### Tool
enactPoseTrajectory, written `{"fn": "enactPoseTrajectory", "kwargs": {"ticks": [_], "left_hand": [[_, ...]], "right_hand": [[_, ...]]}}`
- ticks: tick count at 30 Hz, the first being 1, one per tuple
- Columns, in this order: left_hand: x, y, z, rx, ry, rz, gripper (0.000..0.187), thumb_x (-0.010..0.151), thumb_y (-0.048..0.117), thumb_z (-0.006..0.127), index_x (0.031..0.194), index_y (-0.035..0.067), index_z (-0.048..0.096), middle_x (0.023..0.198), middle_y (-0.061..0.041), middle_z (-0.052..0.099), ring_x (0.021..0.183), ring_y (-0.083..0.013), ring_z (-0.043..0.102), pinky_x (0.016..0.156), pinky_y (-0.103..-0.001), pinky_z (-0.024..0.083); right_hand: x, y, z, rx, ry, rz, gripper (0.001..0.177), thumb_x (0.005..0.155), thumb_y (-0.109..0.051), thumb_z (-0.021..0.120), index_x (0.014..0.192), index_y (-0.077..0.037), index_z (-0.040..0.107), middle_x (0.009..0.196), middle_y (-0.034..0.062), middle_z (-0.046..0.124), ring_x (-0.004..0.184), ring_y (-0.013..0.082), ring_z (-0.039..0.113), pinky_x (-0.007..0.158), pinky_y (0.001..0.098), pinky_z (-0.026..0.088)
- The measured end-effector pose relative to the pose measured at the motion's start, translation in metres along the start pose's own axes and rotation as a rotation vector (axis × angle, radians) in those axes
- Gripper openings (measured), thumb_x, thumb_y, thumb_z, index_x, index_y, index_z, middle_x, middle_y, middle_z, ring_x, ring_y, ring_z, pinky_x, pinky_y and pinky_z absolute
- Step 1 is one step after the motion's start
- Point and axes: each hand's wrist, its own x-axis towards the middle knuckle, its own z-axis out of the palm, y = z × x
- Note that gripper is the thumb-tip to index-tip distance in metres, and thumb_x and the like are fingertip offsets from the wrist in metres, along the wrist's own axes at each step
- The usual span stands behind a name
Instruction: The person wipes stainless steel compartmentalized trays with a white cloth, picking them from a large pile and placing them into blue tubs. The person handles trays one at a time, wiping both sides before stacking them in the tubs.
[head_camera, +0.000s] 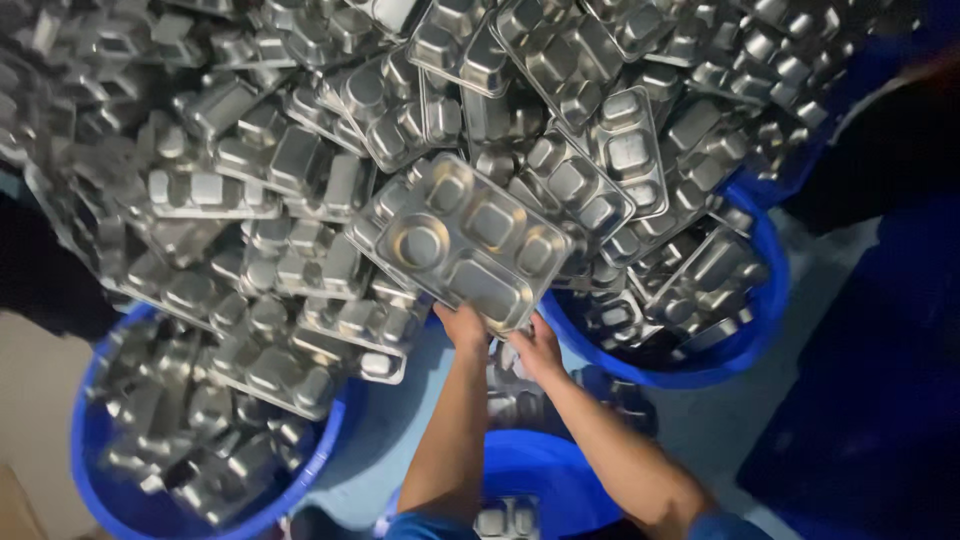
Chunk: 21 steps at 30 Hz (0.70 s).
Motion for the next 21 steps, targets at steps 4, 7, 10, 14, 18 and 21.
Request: {"fn": "enactPoseTrajectory", "kwargs": {"ticks": [4,7,10,14,18,21], "left_hand": [[-0.027,-0.023,0.001,0.081,-0.008,0.129,0.055,0.082,0.002,0.058,0.136,-0.001,0.046,0.128,-0.016,0.063,0.115,-0.0277,0.061,0.104,-0.037,0.045],[-0.033,-0.029,0.002,-0.023,-0.084,0.13,0.065,0.075,0.0,0.062,0.138,-0.001,0.045,0.128,-0.013,0.06,0.116,-0.024,0.059,0.1,-0.035,0.045],[-0.04,-0.033,-0.024,0.006,-0.197,0.128,0.057,0.075,0.003,0.062,0.13,-0.004,0.056,0.12,-0.014,0.067,0.106,-0.0242,0.064,0.094,-0.036,0.051],[-0.042,-0.022,-0.062,0.023,-0.225,-0.053,0.041,0.08,0.006,0.062,0.118,-0.008,0.068,0.107,-0.014,0.074,0.095,-0.0253,0.069,0.086,-0.038,0.054],[-0.059,-0.013,-0.09,-0.126,-0.155,-0.088,0.045,0.077,0.004,0.061,0.122,0.0,0.063,0.109,-0.009,0.072,0.096,-0.021,0.069,0.086,-0.034,0.054],[-0.081,-0.002,-0.098,-0.124,-0.034,-0.105,0.045,0.077,0.002,0.062,0.122,-0.001,0.063,0.109,-0.01,0.071,0.095,-0.0222,0.067,0.084,-0.035,0.053]], "right_hand": [[-0.013,0.018,-0.033,-0.02,-0.033,0.151,0.045,0.083,-0.02,0.072,0.126,-0.006,0.066,0.106,0.01,0.074,0.089,0.0206,0.066,0.078,0.0367,0.053],[-0.012,0.024,-0.034,-0.062,0.035,0.096,0.049,0.082,-0.024,0.069,0.129,-0.007,0.065,0.109,0.0093,0.074,0.094,0.0199,0.067,0.082,0.0361,0.053],[-0.032,0.03,-0.029,-0.177,0.043,0.014,0.05,0.082,-0.026,0.069,0.128,-0.007,0.066,0.111,0.0099,0.074,0.099,0.0199,0.068,0.087,0.0352,0.052],[-0.051,0.024,-0.018,-0.164,-0.063,0.056,0.05,0.083,-0.028,0.067,0.129,-0.008,0.065,0.112,0.0105,0.074,0.099,0.0202,0.068,0.087,0.0349,0.052],[-0.064,0.021,-0.009,-0.118,-0.18,-0.006,0.049,0.082,-0.024,0.067,0.128,-0.007,0.065,0.113,0.0093,0.075,0.1,0.0192,0.068,0.089,0.0342,0.053],[-0.06,0.005,-0.016,-0.111,-0.292,-0.017,0.05,0.082,-0.022,0.067,0.129,-0.006,0.064,0.113,0.0085,0.074,0.1,0.0187,0.068,0.088,0.0336,0.053]]}}
